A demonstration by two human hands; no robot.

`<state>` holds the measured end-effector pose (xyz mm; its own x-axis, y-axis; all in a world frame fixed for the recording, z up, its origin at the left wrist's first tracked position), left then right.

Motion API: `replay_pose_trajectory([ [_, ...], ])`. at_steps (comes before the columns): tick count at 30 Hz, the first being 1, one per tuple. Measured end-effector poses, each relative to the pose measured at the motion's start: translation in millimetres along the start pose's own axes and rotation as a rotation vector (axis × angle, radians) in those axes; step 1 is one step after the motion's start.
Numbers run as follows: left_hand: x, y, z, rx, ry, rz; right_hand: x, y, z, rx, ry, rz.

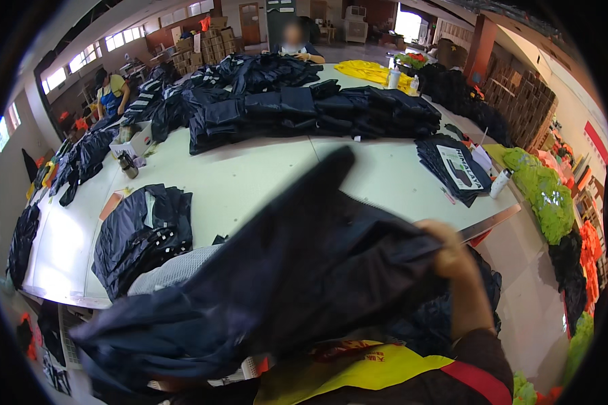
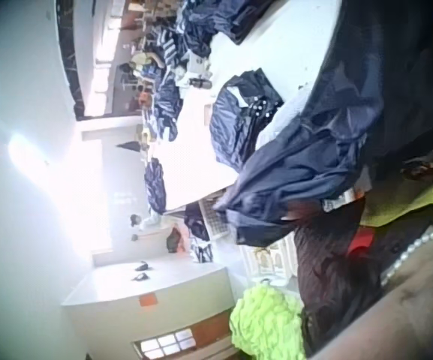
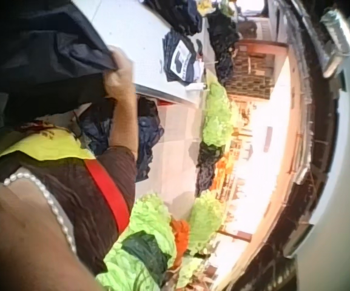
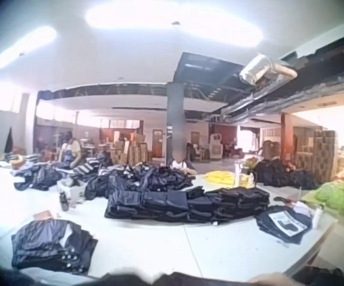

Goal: The person folds a black raincoat on a white table, aligning edges and smoothing the fabric. The person then folds the raincoat into a compact rectangle and places it on a stack of similar folded items.

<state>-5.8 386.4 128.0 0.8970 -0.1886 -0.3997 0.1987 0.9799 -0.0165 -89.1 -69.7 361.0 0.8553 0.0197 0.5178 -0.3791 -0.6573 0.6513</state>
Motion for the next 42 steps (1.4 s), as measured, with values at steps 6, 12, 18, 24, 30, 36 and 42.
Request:
replay_pose_trajectory([
  [6,38,-32,255,0.452,-0.774,0.143,70,90,-4,-0.397,0.021,-0.065],
  [12,206,-218,317,0.455,-1.196,-0.266,92,77,242,-0.481,-0.234,-0.037],
  [18,242,-267,91,1.261,-0.77,0.05,13,-24,397,-0.464,-0.328,-0.197],
  [24,275,-224,26,1.216,-0.691,0.241,-78,-79,432,-0.867,-0.356,-0.357],
  [30,300,-141,39,0.839,0.173,0.144,-51,-52,484,-0.769,-0.38,-0.418],
  [36,289,-275,132,1.137,-0.431,0.296,38,-58,434,-0.645,-0.177,-0.08],
  [42,306,-402,49,0.387,-0.228,-0.328,101,-134,415,-0.709,0.179,-0.005],
])
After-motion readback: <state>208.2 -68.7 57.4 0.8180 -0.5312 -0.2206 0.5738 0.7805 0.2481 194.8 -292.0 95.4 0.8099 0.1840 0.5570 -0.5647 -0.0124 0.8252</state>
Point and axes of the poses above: each hand's wrist, its own x-axis towards the middle knuckle, its own y-axis out of the back of the hand, z = x × y, the point moved 6 cm from there along x, towards the middle knuckle, and after that the axes turned 8 degrees about -x, right-handed, at the moved point
